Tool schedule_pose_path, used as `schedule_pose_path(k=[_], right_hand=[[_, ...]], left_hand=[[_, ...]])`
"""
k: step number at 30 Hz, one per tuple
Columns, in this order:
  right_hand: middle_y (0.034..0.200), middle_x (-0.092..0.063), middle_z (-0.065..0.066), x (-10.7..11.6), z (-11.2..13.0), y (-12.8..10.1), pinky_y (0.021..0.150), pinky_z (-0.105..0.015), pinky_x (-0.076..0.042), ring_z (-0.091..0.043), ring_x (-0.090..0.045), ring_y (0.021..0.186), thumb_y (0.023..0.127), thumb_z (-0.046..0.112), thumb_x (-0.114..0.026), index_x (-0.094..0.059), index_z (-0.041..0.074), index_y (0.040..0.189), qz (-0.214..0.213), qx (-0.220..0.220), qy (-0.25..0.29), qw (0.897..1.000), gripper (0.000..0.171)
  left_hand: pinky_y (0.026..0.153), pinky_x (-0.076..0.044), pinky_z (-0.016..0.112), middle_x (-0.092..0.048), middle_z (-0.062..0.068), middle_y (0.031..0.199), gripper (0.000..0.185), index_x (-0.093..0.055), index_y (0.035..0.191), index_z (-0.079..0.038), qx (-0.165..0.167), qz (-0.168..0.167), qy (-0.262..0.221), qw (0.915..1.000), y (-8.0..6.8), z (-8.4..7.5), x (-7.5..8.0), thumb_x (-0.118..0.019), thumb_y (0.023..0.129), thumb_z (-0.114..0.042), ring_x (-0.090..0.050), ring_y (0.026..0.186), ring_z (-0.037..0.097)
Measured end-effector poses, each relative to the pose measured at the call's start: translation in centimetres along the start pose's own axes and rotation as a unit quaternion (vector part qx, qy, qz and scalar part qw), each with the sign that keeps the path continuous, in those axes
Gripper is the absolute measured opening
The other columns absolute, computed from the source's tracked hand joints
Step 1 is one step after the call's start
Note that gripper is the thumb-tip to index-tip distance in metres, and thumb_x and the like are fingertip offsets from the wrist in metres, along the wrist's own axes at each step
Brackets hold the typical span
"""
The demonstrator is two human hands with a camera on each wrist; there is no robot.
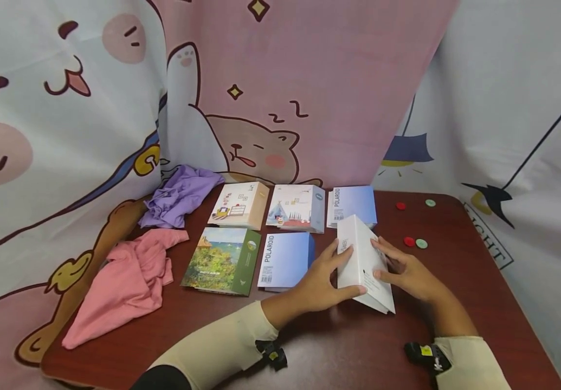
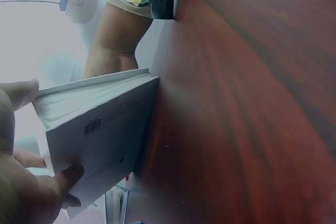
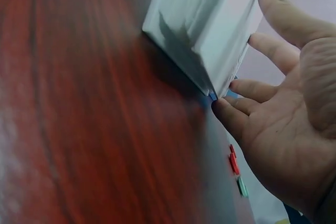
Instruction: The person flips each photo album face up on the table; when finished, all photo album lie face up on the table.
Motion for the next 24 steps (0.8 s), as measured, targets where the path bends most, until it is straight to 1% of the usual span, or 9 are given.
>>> schedule_pose_path(k=[1,3,5,7,10,11,14,17,24], right_hand=[[0.183,-0.019,-0.015,0.0,-0.1,-0.1,0.106,0.0,-0.035,0.021,-0.028,0.149,0.1,0.014,-0.079,-0.038,0.015,0.171,0.0,-0.005,-0.007,1.0,0.082],[0.181,-0.018,-0.024,-0.1,-0.2,-0.1,0.106,-0.002,-0.035,-0.004,-0.029,0.165,0.099,0.017,-0.081,-0.039,0.016,0.171,0.001,-0.017,-0.024,1.0,0.083],[0.181,-0.018,-0.027,-0.2,-0.3,-0.1,0.116,-0.018,-0.042,-0.035,-0.028,0.168,0.098,0.02,-0.082,-0.041,0.016,0.17,0.001,-0.031,-0.043,0.999,0.083],[0.181,-0.017,-0.028,-0.3,-0.3,0.1,0.124,-0.044,-0.044,-0.062,-0.025,0.161,0.097,0.022,-0.084,-0.043,0.015,0.169,0.0,-0.043,-0.058,0.997,0.083],[0.18,-0.017,-0.03,-0.5,-0.2,0.2,0.116,-0.078,-0.037,-0.067,-0.025,0.158,0.094,0.028,-0.087,-0.045,0.013,0.167,-0.006,-0.061,-0.098,0.993,0.086],[0.179,-0.018,-0.031,-0.7,-0.2,0.3,0.114,-0.08,-0.037,-0.068,-0.026,0.157,0.093,0.031,-0.087,-0.045,0.012,0.167,-0.008,-0.065,-0.114,0.991,0.087],[0.178,-0.022,-0.032,-1.2,0.1,0.4,0.113,-0.081,-0.04,-0.066,-0.029,0.157,0.091,0.041,-0.088,-0.047,0.013,0.166,-0.009,-0.074,-0.165,0.983,0.09],[0.177,-0.024,-0.032,-1.6,0.4,0.4,0.113,-0.082,-0.039,-0.065,-0.03,0.157,0.09,0.046,-0.088,-0.049,0.012,0.165,-0.01,-0.078,-0.194,0.978,0.091],[0.175,-0.027,-0.034,-1.7,1.2,0.4,0.113,-0.082,-0.039,-0.067,-0.033,0.154,0.089,0.047,-0.089,-0.051,0.01,0.163,-0.018,-0.084,-0.213,0.973,0.091]], left_hand=[[0.12,-0.048,0.032,-0.023,0.03,0.178,0.092,-0.041,0.167,-0.006,0.001,-0.002,0.003,1.0,-0.1,0.0,0.0,-0.085,0.094,-0.043,-0.039,0.161,0.033],[0.119,-0.049,0.034,-0.024,0.03,0.177,0.091,-0.043,0.166,-0.002,0.001,-0.008,0.01,0.9999,-0.2,0.0,-0.2,-0.084,0.094,-0.041,-0.039,0.161,0.035],[0.12,-0.049,0.035,-0.028,0.03,0.176,0.09,-0.043,0.164,0.001,0.007,-0.008,0.024,0.9997,-0.3,0.1,-0.5,-0.081,0.095,-0.041,-0.041,0.16,0.037],[0.121,-0.048,0.037,-0.031,0.029,0.176,0.091,-0.041,0.165,0.002,0.023,-0.001,0.035,0.9991,-0.3,0.2,-0.8,-0.079,0.095,-0.041,-0.041,0.161,0.037],[0.123,-0.048,0.04,-0.036,0.026,0.174,0.094,-0.036,0.169,-0.002,0.056,0.013,0.046,0.9973,-0.3,0.6,-1.3,-0.078,0.096,-0.043,-0.042,0.16,0.035],[0.123,-0.047,0.04,-0.036,0.025,0.175,0.096,-0.034,0.171,-0.004,0.069,0.018,0.047,0.9963,-0.3,0.8,-1.4,-0.079,0.096,-0.043,-0.042,0.16,0.034],[0.123,-0.048,0.041,-0.036,0.024,0.175,0.097,-0.034,0.172,-0.008,0.106,0.037,0.057,0.9921,-0.4,1.3,-1.8,-0.08,0.096,-0.046,-0.044,0.159,0.034],[0.121,-0.049,0.04,-0.034,0.025,0.175,0.095,-0.037,0.171,-0.009,0.132,0.06,0.079,0.9863,-0.6,1.6,-2.3,-0.08,0.095,-0.049,-0.045,0.158,0.034],[0.119,-0.051,0.036,-0.028,0.025,0.177,0.096,-0.036,0.171,-0.008,0.142,0.076,0.105,0.9813,-0.4,1.4,-2.8,-0.076,0.096,-0.052,-0.046,0.157,0.034]])
Point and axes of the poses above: each hand's wrist, its own y-axis towards the middle knuckle, its own x-axis out of the back of the hand, z = x × y, the point moved 3 cm from there along y, towards the middle knuckle
